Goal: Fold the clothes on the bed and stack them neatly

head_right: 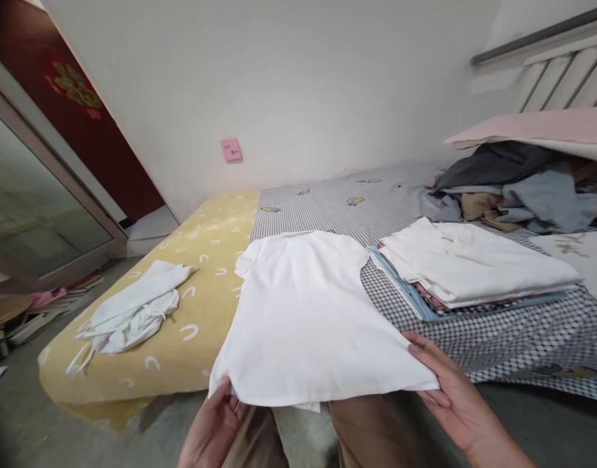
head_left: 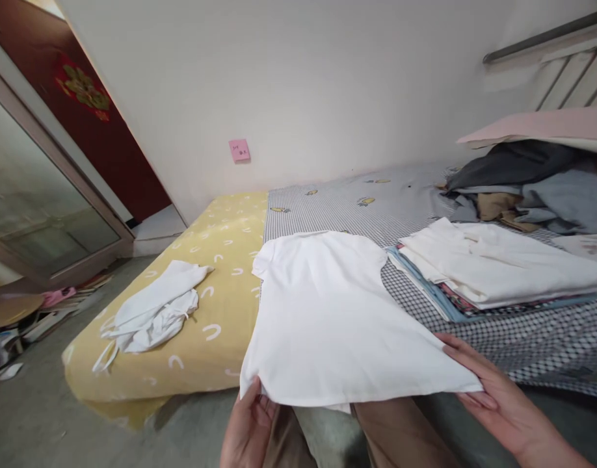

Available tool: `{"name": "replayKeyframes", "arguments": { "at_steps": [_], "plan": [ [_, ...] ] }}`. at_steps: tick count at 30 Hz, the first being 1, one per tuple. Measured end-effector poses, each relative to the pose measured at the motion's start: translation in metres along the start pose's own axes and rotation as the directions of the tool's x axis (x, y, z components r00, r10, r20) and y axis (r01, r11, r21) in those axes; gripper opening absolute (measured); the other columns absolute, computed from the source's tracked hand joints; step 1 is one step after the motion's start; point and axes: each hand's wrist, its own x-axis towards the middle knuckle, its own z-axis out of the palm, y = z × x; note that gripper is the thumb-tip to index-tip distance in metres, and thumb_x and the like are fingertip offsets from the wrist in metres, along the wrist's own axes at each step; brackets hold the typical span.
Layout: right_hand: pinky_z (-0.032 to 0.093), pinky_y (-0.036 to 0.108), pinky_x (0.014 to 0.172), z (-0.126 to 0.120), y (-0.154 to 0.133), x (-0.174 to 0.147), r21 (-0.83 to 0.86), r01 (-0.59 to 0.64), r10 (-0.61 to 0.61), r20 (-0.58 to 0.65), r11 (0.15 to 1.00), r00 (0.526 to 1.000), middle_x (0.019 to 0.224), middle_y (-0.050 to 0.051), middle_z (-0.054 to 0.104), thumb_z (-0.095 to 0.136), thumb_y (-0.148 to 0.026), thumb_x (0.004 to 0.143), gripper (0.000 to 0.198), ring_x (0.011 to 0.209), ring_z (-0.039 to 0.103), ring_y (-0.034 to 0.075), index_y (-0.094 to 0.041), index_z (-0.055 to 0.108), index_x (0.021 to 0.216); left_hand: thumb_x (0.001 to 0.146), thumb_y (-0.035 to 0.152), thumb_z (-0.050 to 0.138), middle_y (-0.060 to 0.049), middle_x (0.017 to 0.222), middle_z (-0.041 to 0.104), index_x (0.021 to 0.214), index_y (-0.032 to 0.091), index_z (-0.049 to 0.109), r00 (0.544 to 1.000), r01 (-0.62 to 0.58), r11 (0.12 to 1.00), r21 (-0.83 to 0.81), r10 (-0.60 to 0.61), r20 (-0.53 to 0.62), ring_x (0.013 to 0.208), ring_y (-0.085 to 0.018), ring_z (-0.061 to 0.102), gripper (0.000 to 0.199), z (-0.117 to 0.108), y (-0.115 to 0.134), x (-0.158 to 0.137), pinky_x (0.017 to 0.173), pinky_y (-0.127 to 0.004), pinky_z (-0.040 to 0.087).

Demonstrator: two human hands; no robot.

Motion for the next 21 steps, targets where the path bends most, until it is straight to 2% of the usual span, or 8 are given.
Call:
{"name": "replayKeyframes", "arguments": {
  "at_steps": [3,6,8,11,14,16,19,21],
  "plan": [
    [0.016,0.015,0.038,-0.008,0.017,-0.003,-0.04,-0.148,0.149,0.019,0.988,0.989,0.044,-0.012,0.039,0.088,-0.041,0.052,0.058,0.036,0.016,0.001,-0.021,0.069,0.103,0.091,0.0,0.053,-0.007,0.084,0.079,0.101,0.013,0.066,1.0,0.014,1.0,0.004,-0.014,-0.021,0.07,-0.017,0.076,0.021,0.0,-0.005,-0.002,0.062,-0.026,0.064],
    [0.019,0.018,0.04,-0.019,0.04,0.002,-0.174,-0.166,0.153,-0.081,0.971,0.985,0.046,-0.01,0.045,0.084,-0.041,0.049,0.062,0.037,0.028,0.005,-0.021,0.065,0.105,0.093,0.004,0.053,-0.006,0.086,0.079,0.099,0.014,0.066,0.997,0.065,0.998,-0.01,-0.066,-0.042,0.072,-0.015,0.075,0.017,-0.002,-0.014,0.0,0.063,-0.026,0.064],
    [0.03,0.022,0.042,-0.027,0.052,0.007,-0.281,-0.12,0.073,-0.174,0.952,0.982,0.053,-0.006,0.053,0.08,-0.042,0.05,0.061,0.045,0.044,0.012,-0.022,0.063,0.104,0.094,0.008,0.055,-0.004,0.088,0.078,0.099,0.017,0.067,0.995,0.088,0.995,-0.041,-0.09,-0.042,0.075,-0.015,0.075,0.016,-0.006,-0.021,0.002,0.065,-0.026,0.063],
    [0.044,0.03,0.053,-0.032,0.06,0.01,-0.413,0.048,-0.156,-0.231,0.91,0.96,0.072,-0.001,0.063,0.073,-0.047,0.057,0.054,0.063,0.058,0.019,-0.024,0.062,0.104,0.095,0.013,0.056,-0.005,0.096,0.078,0.102,0.019,0.068,0.997,0.077,0.992,-0.095,-0.078,-0.002,0.082,-0.014,0.075,0.015,-0.015,-0.03,0.009,0.071,-0.027,0.062],
    [0.052,0.038,0.07,-0.02,0.061,0.004,-0.577,0.306,-0.427,-0.083,0.757,0.9,0.091,0.005,0.067,0.064,-0.054,0.073,0.042,0.081,0.063,0.024,-0.025,0.065,0.103,0.091,0.015,0.064,-0.005,0.099,0.077,0.101,0.02,0.069,0.998,0.052,0.993,-0.102,-0.049,0.035,0.085,-0.014,0.073,0.012,-0.027,-0.037,0.018,0.076,-0.028,0.061],
    [0.052,0.042,0.082,-0.001,0.064,-0.006,-0.67,0.512,-0.588,0.137,0.537,0.797,0.1,0.007,0.069,0.056,-0.052,0.085,0.033,0.092,0.065,0.027,-0.025,0.067,0.102,0.087,0.014,0.07,-0.003,0.094,0.076,0.097,0.02,0.069,0.999,0.051,0.995,-0.087,-0.049,0.024,0.081,-0.013,0.071,0.012,-0.034,-0.041,0.025,0.076,-0.027,0.058],
    [0.047,0.046,0.093,0.034,0.077,-0.025,-0.653,0.751,-0.715,0.476,0.102,0.511,0.106,0.008,0.07,0.053,-0.037,0.095,0.022,0.102,0.065,0.027,-0.027,0.07,0.103,0.083,0.014,0.075,0.0,0.089,0.075,0.094,0.021,0.069,0.998,0.056,0.995,-0.079,-0.056,0.0,0.077,-0.011,0.069,0.014,-0.04,-0.046,0.031,0.075,-0.025,0.055],
    [0.043,0.049,0.101,0.055,0.089,-0.037,-0.586,0.804,-0.698,0.618,-0.103,0.361,0.117,0.008,0.068,0.052,-0.025,0.096,0.021,0.111,0.063,0.027,-0.028,0.069,0.108,0.085,0.016,0.074,0.001,0.09,0.075,0.095,0.021,0.07,0.998,0.055,0.995,-0.078,-0.055,0.002,0.077,-0.01,0.068,0.013,-0.041,-0.047,0.033,0.073,-0.025,0.053]
  ]
}}
